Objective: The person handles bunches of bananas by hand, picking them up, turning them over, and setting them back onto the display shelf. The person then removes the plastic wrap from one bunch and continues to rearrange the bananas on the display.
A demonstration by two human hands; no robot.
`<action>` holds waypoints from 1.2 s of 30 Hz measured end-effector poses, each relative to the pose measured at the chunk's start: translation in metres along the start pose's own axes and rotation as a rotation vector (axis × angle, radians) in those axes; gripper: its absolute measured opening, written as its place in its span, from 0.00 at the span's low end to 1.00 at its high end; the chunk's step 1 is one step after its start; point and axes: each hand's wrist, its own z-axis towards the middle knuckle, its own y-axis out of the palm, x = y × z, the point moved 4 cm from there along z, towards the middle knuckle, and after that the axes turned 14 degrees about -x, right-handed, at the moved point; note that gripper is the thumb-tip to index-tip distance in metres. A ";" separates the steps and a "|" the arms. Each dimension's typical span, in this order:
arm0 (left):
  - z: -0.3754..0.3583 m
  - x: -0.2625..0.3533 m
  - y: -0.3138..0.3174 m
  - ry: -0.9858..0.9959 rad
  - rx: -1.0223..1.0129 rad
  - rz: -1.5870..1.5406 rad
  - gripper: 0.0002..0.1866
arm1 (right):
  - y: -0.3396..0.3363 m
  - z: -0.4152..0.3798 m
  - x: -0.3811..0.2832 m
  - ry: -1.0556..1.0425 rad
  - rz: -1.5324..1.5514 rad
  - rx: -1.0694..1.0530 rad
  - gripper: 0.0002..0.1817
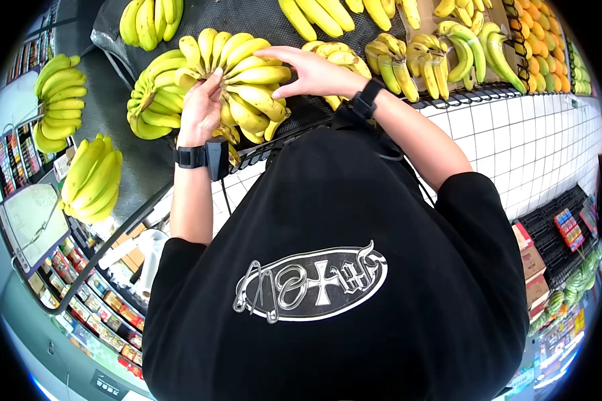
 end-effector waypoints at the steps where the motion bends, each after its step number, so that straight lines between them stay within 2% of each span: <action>1: 0.002 0.001 0.003 0.005 0.001 -0.040 0.14 | 0.000 0.003 0.004 0.008 0.001 0.018 0.46; 6: 0.017 0.001 0.014 -0.055 0.032 -0.146 0.14 | -0.015 0.008 0.022 -0.008 -0.125 0.038 0.46; 9: 0.029 0.004 0.023 -0.063 0.030 -0.198 0.14 | -0.030 0.005 0.032 -0.011 0.071 0.016 0.41; 14: 0.044 -0.001 0.037 -0.055 0.095 -0.126 0.12 | -0.042 -0.007 0.043 0.037 0.013 0.066 0.36; 18: 0.050 0.008 0.029 -0.139 0.026 -0.045 0.12 | -0.050 -0.022 0.041 0.084 0.177 0.017 0.30; 20: 0.046 0.017 0.027 -0.127 -0.082 0.051 0.12 | -0.055 -0.027 0.053 0.163 0.395 0.176 0.28; 21: 0.039 0.024 0.034 -0.146 -0.107 0.105 0.11 | -0.057 -0.030 0.054 0.194 0.370 0.241 0.27; 22: 0.039 0.027 0.025 -0.179 -0.130 0.145 0.11 | -0.060 -0.031 0.058 0.236 0.400 0.294 0.27; 24: 0.036 0.033 0.025 -0.148 -0.266 0.176 0.10 | -0.057 -0.031 0.065 0.304 0.490 0.358 0.34; 28: 0.021 0.036 0.029 -0.114 -0.320 0.293 0.08 | -0.050 -0.020 0.059 0.407 0.655 0.272 0.40; 30: 0.020 0.039 0.028 -0.137 -0.455 0.329 0.13 | -0.044 -0.014 0.056 0.399 0.895 0.267 0.42; 31: 0.016 0.038 0.032 -0.082 -0.454 0.310 0.17 | -0.042 -0.011 0.066 0.450 0.916 0.272 0.40; 32: 0.009 0.036 0.037 -0.027 -0.450 0.290 0.21 | -0.040 -0.007 0.073 0.408 1.036 0.269 0.39; 34: 0.003 0.037 0.041 0.073 -0.565 0.232 0.31 | -0.041 -0.006 0.077 0.467 1.144 0.321 0.36; 35: 0.004 0.034 0.027 0.048 -0.578 0.224 0.36 | -0.043 -0.007 0.077 0.472 1.140 0.324 0.36; 36: 0.001 0.032 0.029 0.079 -0.581 0.175 0.38 | -0.045 -0.004 0.071 0.407 1.175 0.257 0.35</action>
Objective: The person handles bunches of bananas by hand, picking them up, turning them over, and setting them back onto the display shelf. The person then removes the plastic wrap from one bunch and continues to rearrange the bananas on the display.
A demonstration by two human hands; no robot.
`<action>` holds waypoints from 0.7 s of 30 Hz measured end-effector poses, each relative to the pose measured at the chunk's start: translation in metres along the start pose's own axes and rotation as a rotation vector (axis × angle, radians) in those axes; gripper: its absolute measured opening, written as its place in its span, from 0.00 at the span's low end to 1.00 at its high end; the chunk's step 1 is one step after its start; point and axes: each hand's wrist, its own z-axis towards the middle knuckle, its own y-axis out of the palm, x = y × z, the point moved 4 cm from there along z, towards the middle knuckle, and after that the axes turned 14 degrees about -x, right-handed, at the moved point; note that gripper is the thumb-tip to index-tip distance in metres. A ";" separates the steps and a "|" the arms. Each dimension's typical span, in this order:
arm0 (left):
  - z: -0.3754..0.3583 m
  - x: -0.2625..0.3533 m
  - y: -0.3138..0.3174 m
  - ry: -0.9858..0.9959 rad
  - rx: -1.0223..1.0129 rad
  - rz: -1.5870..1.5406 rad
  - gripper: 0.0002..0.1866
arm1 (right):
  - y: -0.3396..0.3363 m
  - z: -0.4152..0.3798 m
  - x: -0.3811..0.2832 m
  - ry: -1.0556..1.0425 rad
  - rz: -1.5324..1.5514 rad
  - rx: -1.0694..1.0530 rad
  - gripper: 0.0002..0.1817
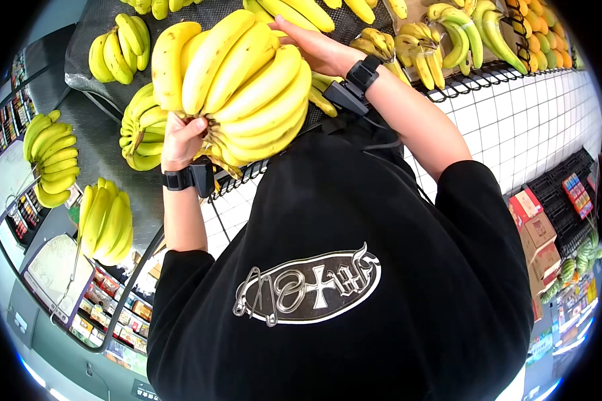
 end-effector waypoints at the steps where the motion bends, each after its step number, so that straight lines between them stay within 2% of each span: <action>1: -0.003 -0.004 -0.006 -0.004 -0.028 -0.055 0.38 | 0.007 -0.001 -0.004 -0.009 0.022 -0.090 0.34; 2: -0.007 -0.011 -0.015 -0.005 -0.056 -0.110 0.38 | 0.010 -0.001 -0.007 -0.005 0.018 -0.086 0.34; 4: -0.007 -0.026 -0.028 0.015 -0.051 -0.191 0.38 | 0.023 -0.001 -0.010 -0.033 0.234 -0.184 0.33; 8: 0.008 -0.036 -0.038 0.035 -0.067 -0.248 0.34 | 0.023 0.001 -0.018 -0.073 0.279 -0.075 0.29; 10: 0.013 -0.040 -0.047 0.039 -0.068 -0.270 0.29 | 0.019 0.007 -0.014 -0.072 0.247 -0.056 0.28; 12: 0.014 -0.040 -0.058 -0.035 -0.017 -0.188 0.29 | 0.012 0.012 -0.014 -0.069 0.174 0.019 0.28; 16: 0.011 -0.047 -0.085 -0.049 0.076 -0.186 0.29 | 0.017 0.028 -0.006 -0.059 0.188 0.056 0.26; 19: 0.018 -0.053 -0.103 0.030 0.197 -0.373 0.27 | 0.023 0.037 -0.004 -0.040 0.194 0.131 0.24; 21: 0.024 -0.050 -0.110 0.011 0.234 -0.407 0.26 | 0.024 0.042 -0.003 0.006 0.203 0.150 0.24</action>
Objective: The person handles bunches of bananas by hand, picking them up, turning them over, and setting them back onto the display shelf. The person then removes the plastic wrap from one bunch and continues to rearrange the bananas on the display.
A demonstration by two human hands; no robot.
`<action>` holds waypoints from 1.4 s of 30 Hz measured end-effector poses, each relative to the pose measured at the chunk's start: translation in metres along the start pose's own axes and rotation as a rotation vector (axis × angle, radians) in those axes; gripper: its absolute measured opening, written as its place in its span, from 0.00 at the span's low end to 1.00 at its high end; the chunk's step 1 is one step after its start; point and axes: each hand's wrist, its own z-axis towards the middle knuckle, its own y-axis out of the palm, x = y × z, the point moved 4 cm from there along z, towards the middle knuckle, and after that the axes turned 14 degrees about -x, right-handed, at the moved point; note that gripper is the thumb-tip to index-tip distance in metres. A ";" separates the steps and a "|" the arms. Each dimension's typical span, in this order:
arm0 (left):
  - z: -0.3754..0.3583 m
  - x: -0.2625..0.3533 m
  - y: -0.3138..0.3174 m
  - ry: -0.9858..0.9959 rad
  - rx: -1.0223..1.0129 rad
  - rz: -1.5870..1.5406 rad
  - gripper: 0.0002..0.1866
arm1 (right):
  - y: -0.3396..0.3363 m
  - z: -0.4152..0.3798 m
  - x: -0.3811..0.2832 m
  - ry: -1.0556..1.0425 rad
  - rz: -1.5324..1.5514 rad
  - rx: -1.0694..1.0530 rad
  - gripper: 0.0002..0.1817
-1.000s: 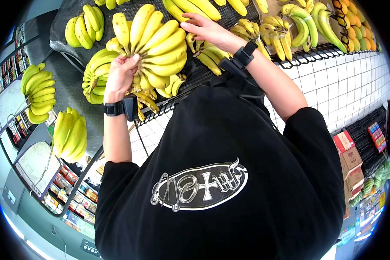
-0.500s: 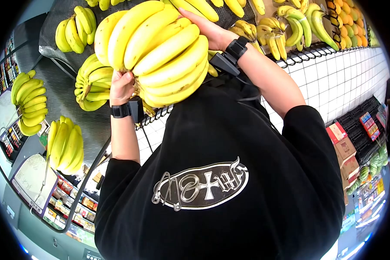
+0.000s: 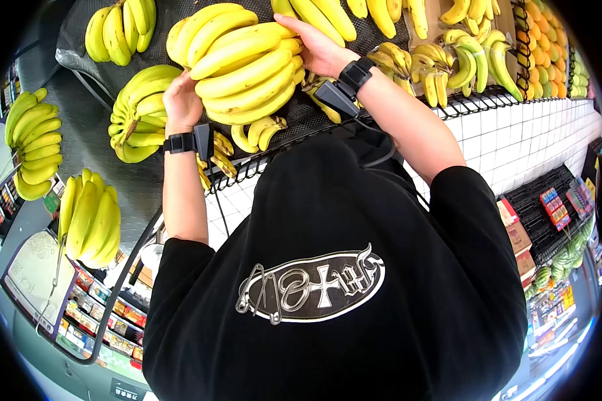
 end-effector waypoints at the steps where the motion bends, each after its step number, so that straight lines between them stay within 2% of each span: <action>1: 0.000 0.003 0.003 -0.016 0.039 -0.024 0.25 | -0.001 0.004 0.003 0.007 -0.003 -0.002 0.24; 2: 0.001 0.004 0.004 -0.007 0.134 0.039 0.25 | -0.001 0.010 0.008 0.003 0.021 -0.007 0.25; 4: 0.005 0.009 -0.006 -0.025 0.173 0.053 0.25 | 0.004 0.017 0.014 -0.011 0.082 -0.062 0.26; 6: 0.006 0.012 -0.006 -0.041 0.274 0.116 0.27 | 0.003 0.024 0.020 0.001 0.076 0.030 0.25; 9: 0.010 0.015 0.003 -0.099 0.280 0.263 0.30 | 0.007 0.023 0.023 0.025 0.032 0.075 0.22; 11: 0.007 0.016 -0.001 -0.137 0.353 0.375 0.30 | 0.003 0.032 0.031 0.044 0.064 0.052 0.21; 14: 0.000 0.011 0.005 -0.060 0.363 0.391 0.30 | -0.001 0.041 0.036 0.006 -0.015 0.030 0.20; 16: -0.005 0.014 0.026 -0.049 0.274 0.359 0.32 | -0.001 0.037 0.032 -0.020 -0.062 0.012 0.21; 20: -0.007 0.009 0.017 -0.038 0.200 0.333 0.35 | 0.006 0.023 0.024 -0.108 -0.111 0.068 0.21; 23: -0.007 0.014 0.042 -0.006 0.080 0.314 0.34 | 0.018 -0.001 0.011 -0.157 -0.127 0.075 0.22; 25: -0.008 0.016 0.049 0.015 0.103 0.344 0.35 | 0.024 -0.012 0.005 -0.257 -0.115 0.087 0.25; 31: 0.005 0.009 0.051 0.030 -0.031 0.236 0.33 | 0.021 -0.013 -0.005 -0.326 -0.172 0.095 0.23; 34: 0.021 0.006 0.029 0.076 0.047 0.217 0.33 | 0.012 0.004 0.000 -0.297 -0.167 0.118 0.25; 39: 0.022 0.004 0.007 0.035 0.075 0.069 0.31 | 0.011 0.022 0.015 -0.227 -0.155 0.094 0.33; 41: 0.021 0.007 0.017 0.005 0.248 0.183 0.30 | 0.009 0.027 0.017 -0.192 -0.120 0.083 0.32; 42: 0.023 0.006 0.016 -0.015 0.259 0.162 0.30 | 0.008 0.031 0.020 -0.185 -0.140 0.100 0.31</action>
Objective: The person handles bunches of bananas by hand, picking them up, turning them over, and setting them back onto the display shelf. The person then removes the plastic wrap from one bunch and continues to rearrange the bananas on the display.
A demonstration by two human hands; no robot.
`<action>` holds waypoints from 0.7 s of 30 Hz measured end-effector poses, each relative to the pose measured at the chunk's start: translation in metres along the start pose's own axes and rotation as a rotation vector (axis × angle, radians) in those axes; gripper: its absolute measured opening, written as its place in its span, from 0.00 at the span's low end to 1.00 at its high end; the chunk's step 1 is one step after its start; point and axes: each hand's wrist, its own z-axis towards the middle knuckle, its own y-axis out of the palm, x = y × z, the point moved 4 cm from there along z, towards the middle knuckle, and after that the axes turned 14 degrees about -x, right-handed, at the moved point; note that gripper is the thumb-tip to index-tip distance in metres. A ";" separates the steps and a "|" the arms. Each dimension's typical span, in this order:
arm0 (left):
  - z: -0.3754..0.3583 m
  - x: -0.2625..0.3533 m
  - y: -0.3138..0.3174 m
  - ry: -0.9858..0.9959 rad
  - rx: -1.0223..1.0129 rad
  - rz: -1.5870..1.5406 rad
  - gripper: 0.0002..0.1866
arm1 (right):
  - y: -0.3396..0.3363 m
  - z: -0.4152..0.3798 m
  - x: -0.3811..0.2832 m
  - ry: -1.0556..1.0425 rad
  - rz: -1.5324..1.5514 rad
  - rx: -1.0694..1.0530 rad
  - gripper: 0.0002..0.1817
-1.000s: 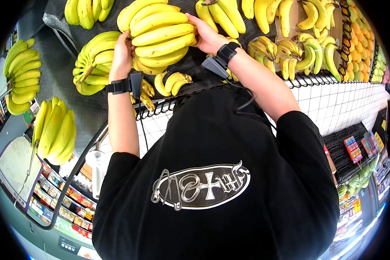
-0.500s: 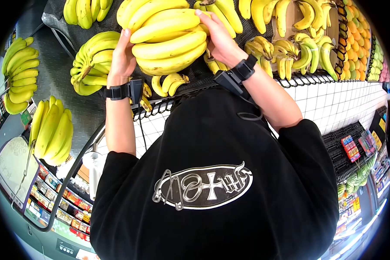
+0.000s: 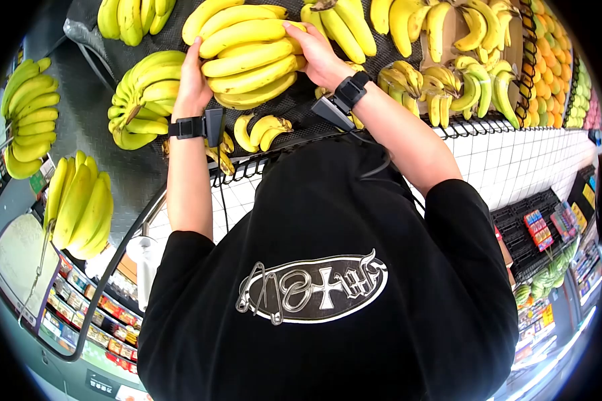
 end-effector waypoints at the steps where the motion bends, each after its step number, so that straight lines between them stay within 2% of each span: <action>1: -0.004 0.000 0.001 -0.009 0.038 0.071 0.30 | 0.001 0.000 0.004 0.024 -0.004 0.042 0.30; 4: -0.011 -0.004 -0.003 0.073 0.052 0.126 0.30 | -0.004 0.011 0.017 -0.036 -0.056 0.003 0.30; 6: -0.022 -0.003 0.002 0.152 0.027 0.345 0.39 | -0.005 0.014 0.024 -0.004 -0.159 0.033 0.31; 7: -0.032 -0.005 0.011 0.158 0.030 0.343 0.39 | -0.004 0.014 0.025 -0.005 -0.164 0.028 0.31; 9: -0.052 -0.007 0.026 0.125 0.121 0.594 0.45 | -0.006 0.012 0.023 -0.007 -0.301 0.087 0.37; 11: -0.061 -0.015 0.026 0.267 0.137 1.143 0.54 | -0.008 0.008 0.023 0.012 -0.367 0.075 0.38; 13: -0.077 -0.020 0.048 0.348 0.146 1.345 0.56 | -0.007 0.001 0.015 0.023 -0.434 0.065 0.39; 15: -0.076 -0.031 0.047 0.371 0.169 1.376 0.56 | -0.004 -0.013 0.006 0.088 -0.562 0.039 0.37; 17: -0.073 -0.038 0.046 0.379 0.226 1.499 0.56 | -0.001 -0.028 0.000 0.133 -0.549 0.030 0.35; 19: -0.067 -0.041 0.042 0.423 0.261 1.521 0.57 | 0.000 -0.036 -0.001 0.187 -0.582 -0.129 0.33; 21: -0.066 -0.043 0.039 0.441 0.267 1.519 0.57 | 0.000 -0.042 0.002 0.190 -0.586 -0.155 0.34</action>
